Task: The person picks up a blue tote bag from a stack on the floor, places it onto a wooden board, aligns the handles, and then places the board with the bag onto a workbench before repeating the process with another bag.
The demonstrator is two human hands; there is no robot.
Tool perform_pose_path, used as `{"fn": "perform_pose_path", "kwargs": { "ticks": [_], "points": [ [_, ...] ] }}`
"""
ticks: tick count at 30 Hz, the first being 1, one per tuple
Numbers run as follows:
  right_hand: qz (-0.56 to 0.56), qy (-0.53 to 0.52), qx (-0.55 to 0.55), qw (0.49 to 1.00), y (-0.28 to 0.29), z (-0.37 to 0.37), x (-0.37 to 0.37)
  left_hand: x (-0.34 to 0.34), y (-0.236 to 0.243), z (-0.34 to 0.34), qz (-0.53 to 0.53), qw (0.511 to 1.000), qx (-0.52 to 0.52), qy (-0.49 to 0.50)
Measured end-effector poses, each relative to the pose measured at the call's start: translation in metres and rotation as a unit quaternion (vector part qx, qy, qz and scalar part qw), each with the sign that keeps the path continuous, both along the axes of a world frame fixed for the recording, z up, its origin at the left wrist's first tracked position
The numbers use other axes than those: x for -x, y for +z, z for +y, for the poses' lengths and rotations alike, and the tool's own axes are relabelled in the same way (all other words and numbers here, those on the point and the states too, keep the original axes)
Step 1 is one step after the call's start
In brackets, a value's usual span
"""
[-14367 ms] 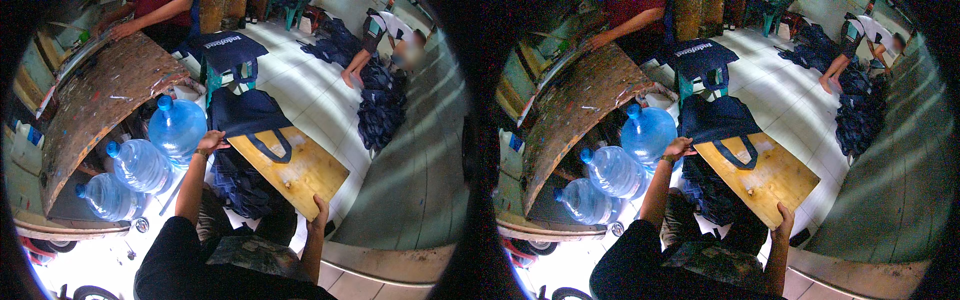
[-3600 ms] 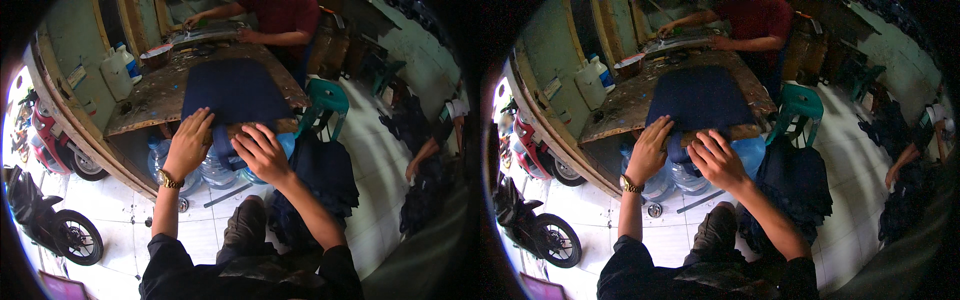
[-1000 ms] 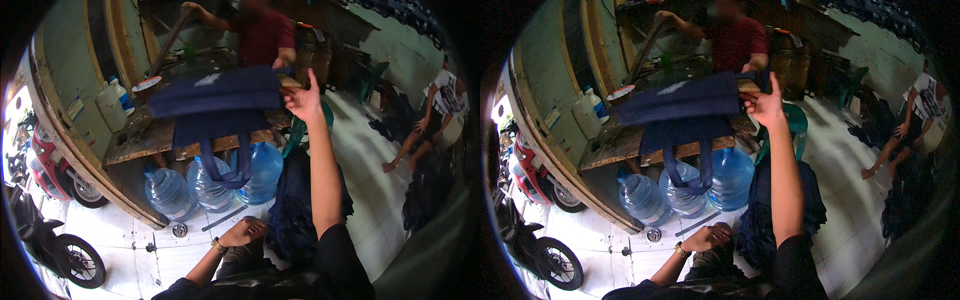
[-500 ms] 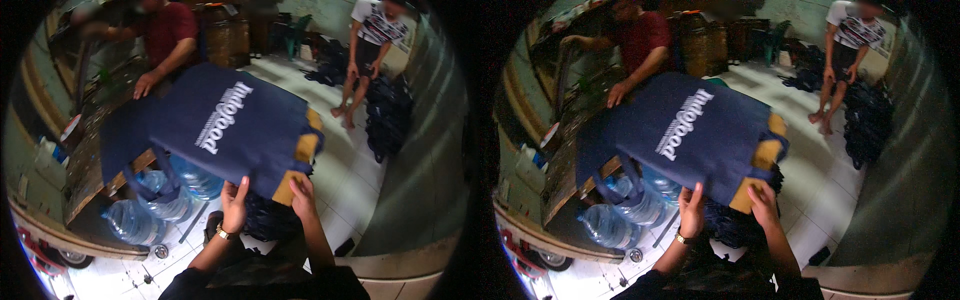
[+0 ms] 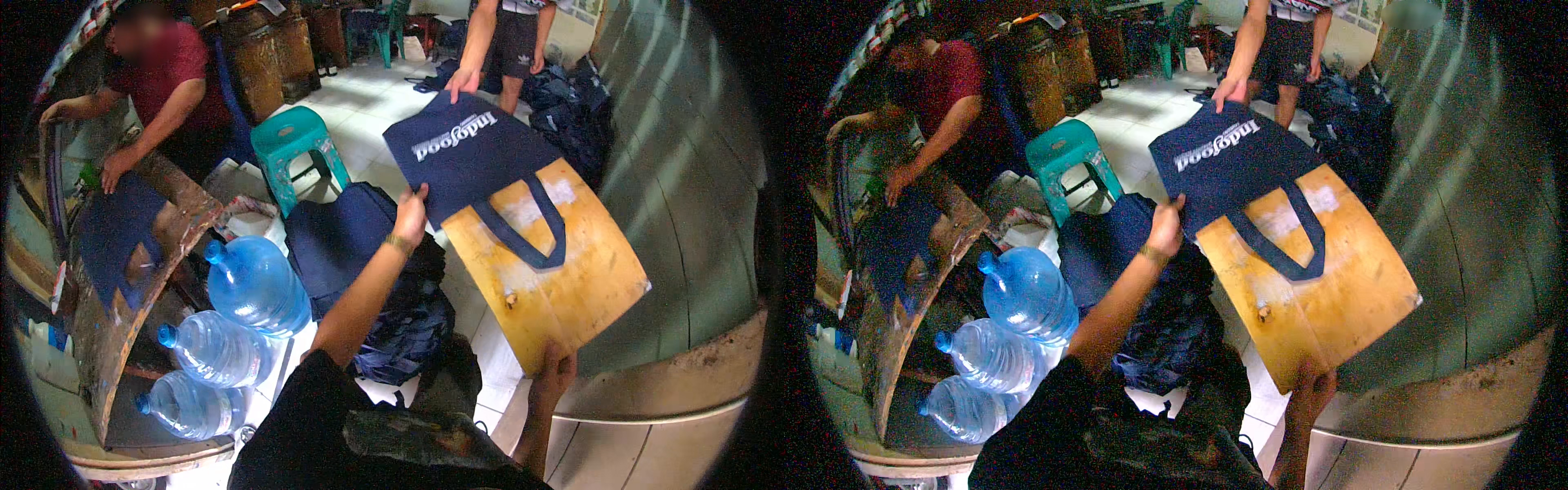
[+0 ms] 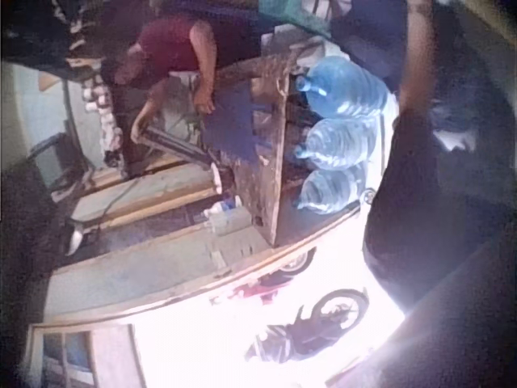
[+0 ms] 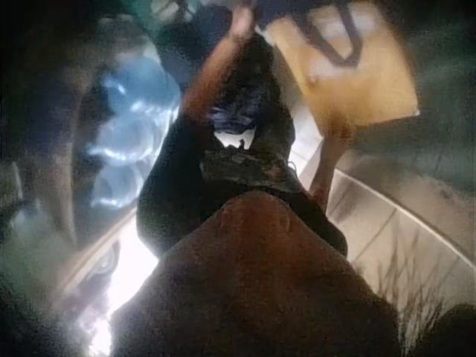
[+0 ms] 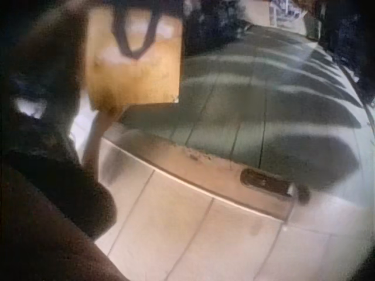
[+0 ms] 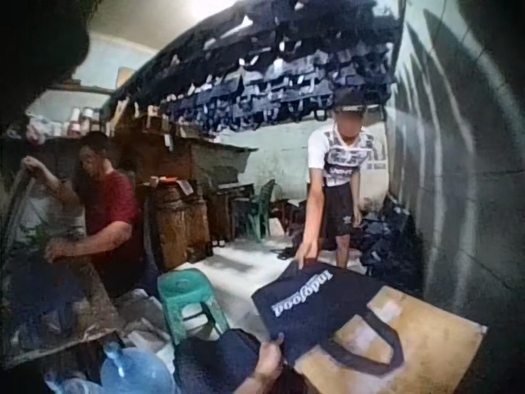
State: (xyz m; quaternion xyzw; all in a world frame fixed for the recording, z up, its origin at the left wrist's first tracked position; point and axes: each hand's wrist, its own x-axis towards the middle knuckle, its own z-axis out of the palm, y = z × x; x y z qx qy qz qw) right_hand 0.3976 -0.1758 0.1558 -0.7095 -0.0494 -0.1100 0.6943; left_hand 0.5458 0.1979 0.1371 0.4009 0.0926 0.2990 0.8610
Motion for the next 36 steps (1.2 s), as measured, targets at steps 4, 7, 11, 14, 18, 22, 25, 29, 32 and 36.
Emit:
{"fn": "perform_pose_path", "kwargs": {
  "ticks": [4, 7, 11, 14, 18, 22, 25, 29, 32, 36],
  "points": [
    [0.102, -0.146, -0.009, 0.984, -0.034, -0.062, 0.031, -0.038, 0.003, 0.035, 0.117, 0.989, -0.064, -0.065],
    [0.138, -0.028, -0.174, 0.975, -0.008, -0.050, 0.051, -0.041, -0.003, 0.079, 0.139, 0.982, -0.071, -0.106],
    [0.160, -0.052, -0.155, 0.973, -0.015, -0.048, 0.041, 0.039, -0.009, 0.062, 0.289, 0.809, -0.508, -0.067],
    [0.144, -0.022, -0.151, 0.978, 0.010, -0.029, 0.028, 0.162, -0.001, 0.030, 0.261, 0.731, -0.629, -0.056],
    [0.118, -0.051, -0.118, 0.985, -0.004, -0.059, 0.002, 0.233, -0.036, 0.008, 0.183, 0.699, -0.691, 0.015],
    [0.106, -0.085, -0.067, 0.988, 0.005, -0.060, -0.006, 0.234, -0.029, 0.009, 0.230, 0.753, -0.616, 0.024],
    [0.109, -0.078, -0.060, 0.989, 0.053, -0.052, 0.002, 0.220, 0.010, 0.032, 0.229, 0.759, -0.605, 0.075],
    [0.169, -0.002, -0.057, 0.984, 0.087, -0.071, 0.003, 0.202, 0.060, 0.078, 0.197, 0.731, -0.642, 0.121],
    [0.308, 0.064, -0.096, 0.944, 0.068, -0.059, -0.019, 0.190, 0.082, 0.090, 0.177, 0.726, -0.659, 0.080],
    [0.220, 0.174, 0.055, 0.958, 0.003, -0.004, -0.035, 0.184, 0.088, 0.089, 0.141, 0.735, -0.662, -0.035]
  ]
}}
